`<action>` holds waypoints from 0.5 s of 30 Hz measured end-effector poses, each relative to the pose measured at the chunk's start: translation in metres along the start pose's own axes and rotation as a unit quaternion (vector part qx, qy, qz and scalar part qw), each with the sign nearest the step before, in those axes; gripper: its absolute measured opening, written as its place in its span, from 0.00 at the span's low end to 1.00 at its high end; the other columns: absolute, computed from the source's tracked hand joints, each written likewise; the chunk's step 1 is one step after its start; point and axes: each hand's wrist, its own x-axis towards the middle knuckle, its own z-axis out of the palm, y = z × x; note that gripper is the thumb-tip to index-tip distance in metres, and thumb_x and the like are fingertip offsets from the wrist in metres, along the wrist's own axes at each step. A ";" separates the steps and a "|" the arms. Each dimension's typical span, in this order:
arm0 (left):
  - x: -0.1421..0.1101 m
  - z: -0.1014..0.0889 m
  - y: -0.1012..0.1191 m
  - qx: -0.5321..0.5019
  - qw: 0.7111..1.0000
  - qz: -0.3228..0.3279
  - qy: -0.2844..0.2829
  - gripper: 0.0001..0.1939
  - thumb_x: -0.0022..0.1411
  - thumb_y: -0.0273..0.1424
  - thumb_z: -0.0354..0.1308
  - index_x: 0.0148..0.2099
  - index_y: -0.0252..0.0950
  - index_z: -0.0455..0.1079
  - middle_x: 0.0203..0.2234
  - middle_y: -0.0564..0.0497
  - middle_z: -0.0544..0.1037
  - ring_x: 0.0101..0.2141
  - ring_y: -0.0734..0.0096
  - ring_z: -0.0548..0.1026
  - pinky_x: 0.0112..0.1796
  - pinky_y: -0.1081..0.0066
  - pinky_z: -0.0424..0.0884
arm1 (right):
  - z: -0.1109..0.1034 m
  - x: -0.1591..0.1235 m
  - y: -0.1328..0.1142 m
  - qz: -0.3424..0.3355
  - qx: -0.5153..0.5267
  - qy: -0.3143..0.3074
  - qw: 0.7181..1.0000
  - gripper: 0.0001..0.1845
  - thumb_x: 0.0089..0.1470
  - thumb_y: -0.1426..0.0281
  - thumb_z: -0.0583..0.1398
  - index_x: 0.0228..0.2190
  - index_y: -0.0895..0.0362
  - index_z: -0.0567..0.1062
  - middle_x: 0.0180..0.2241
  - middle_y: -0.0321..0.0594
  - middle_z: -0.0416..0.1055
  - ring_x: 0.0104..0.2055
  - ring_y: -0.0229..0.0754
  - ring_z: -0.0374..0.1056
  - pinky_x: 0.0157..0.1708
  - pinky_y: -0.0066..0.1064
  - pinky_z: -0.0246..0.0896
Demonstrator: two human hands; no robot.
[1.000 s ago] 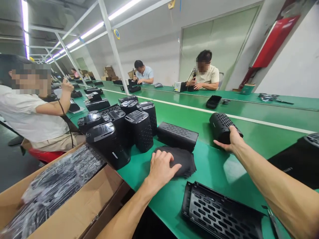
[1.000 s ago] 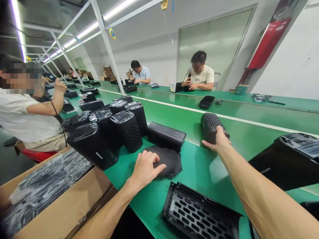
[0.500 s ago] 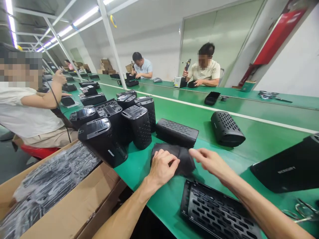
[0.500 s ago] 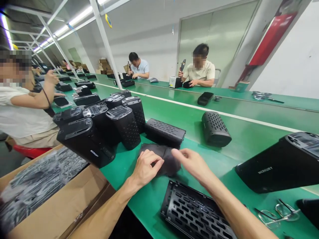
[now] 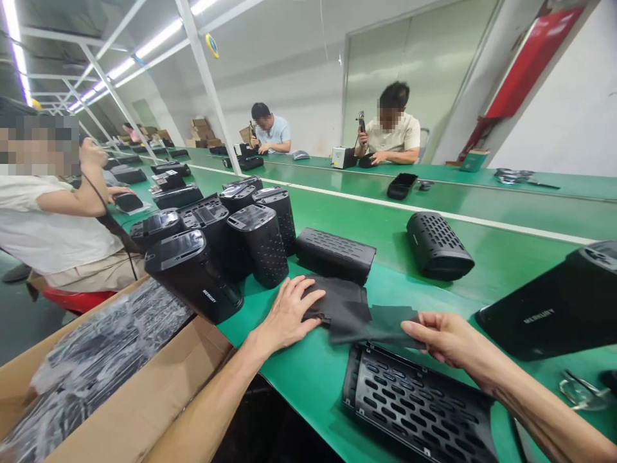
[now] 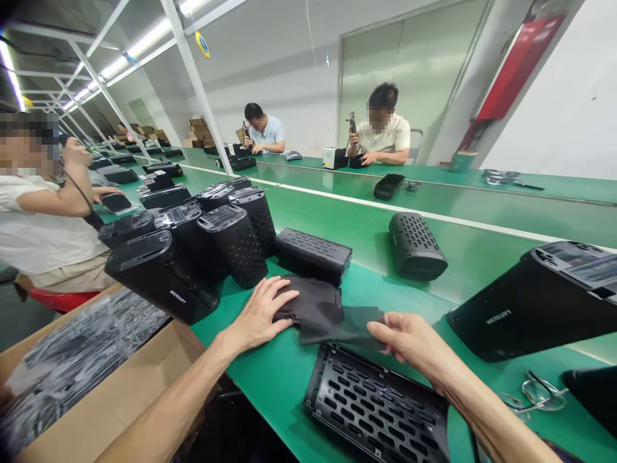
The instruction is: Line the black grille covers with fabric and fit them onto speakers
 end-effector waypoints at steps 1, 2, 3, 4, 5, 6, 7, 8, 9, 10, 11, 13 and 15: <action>0.001 0.000 -0.003 0.001 1.000 -0.001 -0.003 0.29 0.65 0.30 0.65 0.67 0.41 0.70 0.68 0.38 0.68 0.71 0.42 0.59 0.70 0.37 0.53 | -0.003 -0.005 0.004 0.006 0.005 0.003 1.000 0.29 0.48 0.44 0.69 0.21 0.54 0.66 0.19 0.35 0.68 0.19 0.32 0.50 0.20 0.27 0.36; 0.003 -0.002 -0.004 0.001 1.000 0.000 -0.006 0.29 0.65 0.30 0.65 0.67 0.41 0.70 0.68 0.38 0.68 0.71 0.42 0.59 0.70 0.37 0.53 | -0.005 -0.010 0.007 0.008 0.008 0.005 1.000 0.29 0.48 0.44 0.69 0.22 0.54 0.67 0.19 0.34 0.68 0.19 0.32 0.50 0.21 0.26 0.38; 0.005 -0.004 -0.004 0.000 1.000 0.001 -0.010 0.30 0.64 0.31 0.66 0.67 0.41 0.70 0.68 0.39 0.67 0.71 0.41 0.58 0.70 0.36 0.54 | -0.007 -0.016 0.009 0.009 0.010 0.008 1.000 0.30 0.49 0.44 0.70 0.23 0.55 0.67 0.19 0.34 0.68 0.19 0.32 0.51 0.22 0.26 0.39; 0.006 -0.007 -0.002 -0.005 1.000 0.003 -0.015 0.32 0.62 0.31 0.67 0.68 0.41 0.69 0.69 0.39 0.67 0.71 0.40 0.58 0.70 0.35 0.54 | -0.009 -0.021 0.010 0.011 0.012 0.011 1.000 0.30 0.49 0.43 0.70 0.24 0.55 0.67 0.19 0.33 0.68 0.20 0.31 0.52 0.22 0.26 0.41; 0.008 -0.010 0.002 -0.012 1.000 0.009 -0.021 0.36 0.60 0.31 0.68 0.69 0.41 0.67 0.70 0.40 0.66 0.72 0.39 0.57 0.71 0.35 0.54 | -0.011 -0.028 0.010 0.015 0.014 0.012 1.000 0.31 0.49 0.42 0.70 0.25 0.55 0.68 0.19 0.33 0.68 0.20 0.31 0.52 0.23 0.26 0.42; 0.010 -0.014 0.006 -0.021 0.999 0.017 -0.024 0.38 0.59 0.31 0.69 0.70 0.42 0.66 0.71 0.41 0.65 0.73 0.40 0.55 0.71 0.36 0.54 | -0.013 -0.034 0.010 0.022 0.018 0.010 1.000 0.32 0.49 0.41 0.70 0.27 0.56 0.69 0.19 0.33 0.68 0.20 0.31 0.52 0.23 0.26 0.42; 0.012 -0.017 0.011 -0.030 0.999 0.026 -0.022 0.38 0.58 0.30 0.68 0.71 0.43 0.65 0.71 0.43 0.65 0.73 0.42 0.55 0.72 0.38 0.54 | -0.015 -0.041 0.011 0.031 0.025 0.006 0.999 0.32 0.49 0.40 0.69 0.28 0.56 0.70 0.20 0.33 0.69 0.20 0.31 0.52 0.23 0.25 0.42; 0.014 -0.020 0.015 -0.037 0.999 0.034 -0.015 0.36 0.59 0.29 0.66 0.70 0.42 0.66 0.70 0.44 0.66 0.73 0.44 0.56 0.72 0.41 0.55 | -0.018 -0.048 0.013 0.044 0.034 0.000 0.998 0.33 0.50 0.39 0.69 0.30 0.56 0.70 0.21 0.34 0.70 0.20 0.31 0.52 0.23 0.25 0.41; 0.016 -0.022 0.020 -0.040 0.998 0.040 -0.005 0.33 0.61 0.28 0.64 0.68 0.42 0.68 0.69 0.44 0.68 0.72 0.47 0.57 0.72 0.44 0.58 | -0.021 -0.054 0.017 0.055 0.046 -0.006 0.997 0.33 0.50 0.38 0.69 0.31 0.56 0.70 0.21 0.34 0.71 0.21 0.31 0.52 0.22 0.25 0.41; 0.018 -0.023 0.023 -0.037 0.998 0.043 0.004 0.30 0.62 0.27 0.62 0.66 0.41 0.70 0.67 0.44 0.70 0.71 0.48 0.59 0.71 0.45 0.59 | -0.024 -0.060 0.022 0.067 0.063 -0.011 0.996 0.33 0.50 0.39 0.70 0.33 0.56 0.71 0.22 0.35 0.71 0.21 0.31 0.52 0.22 0.24 0.41; 0.020 -0.023 0.026 -0.029 0.999 0.045 0.011 0.28 0.62 0.27 0.61 0.65 0.41 0.71 0.66 0.44 0.71 0.70 0.48 0.61 0.70 0.46 0.60 | -0.028 -0.066 0.029 0.081 0.086 -0.010 0.993 0.33 0.50 0.39 0.71 0.34 0.56 0.72 0.22 0.34 0.71 0.21 0.30 0.50 0.21 0.23 0.40; 0.023 -0.021 0.028 -0.007 0.999 0.049 0.012 0.29 0.62 0.27 0.62 0.65 0.39 0.71 0.66 0.42 0.71 0.69 0.46 0.62 0.70 0.44 0.60 | -0.034 -0.077 0.046 0.105 0.154 -0.010 0.982 0.32 0.49 0.42 0.73 0.36 0.55 0.73 0.21 0.33 0.70 0.19 0.28 0.45 0.20 0.23 0.36; 0.023 -0.017 0.029 0.012 0.998 0.058 0.007 0.31 0.61 0.29 0.64 0.67 0.39 0.70 0.68 0.41 0.69 0.70 0.44 0.60 0.71 0.42 0.57 | -0.037 -0.085 0.065 0.100 0.209 -0.016 0.973 0.30 0.51 0.42 0.72 0.33 0.55 0.74 0.17 0.31 0.66 0.17 0.26 0.39 0.19 0.23 0.32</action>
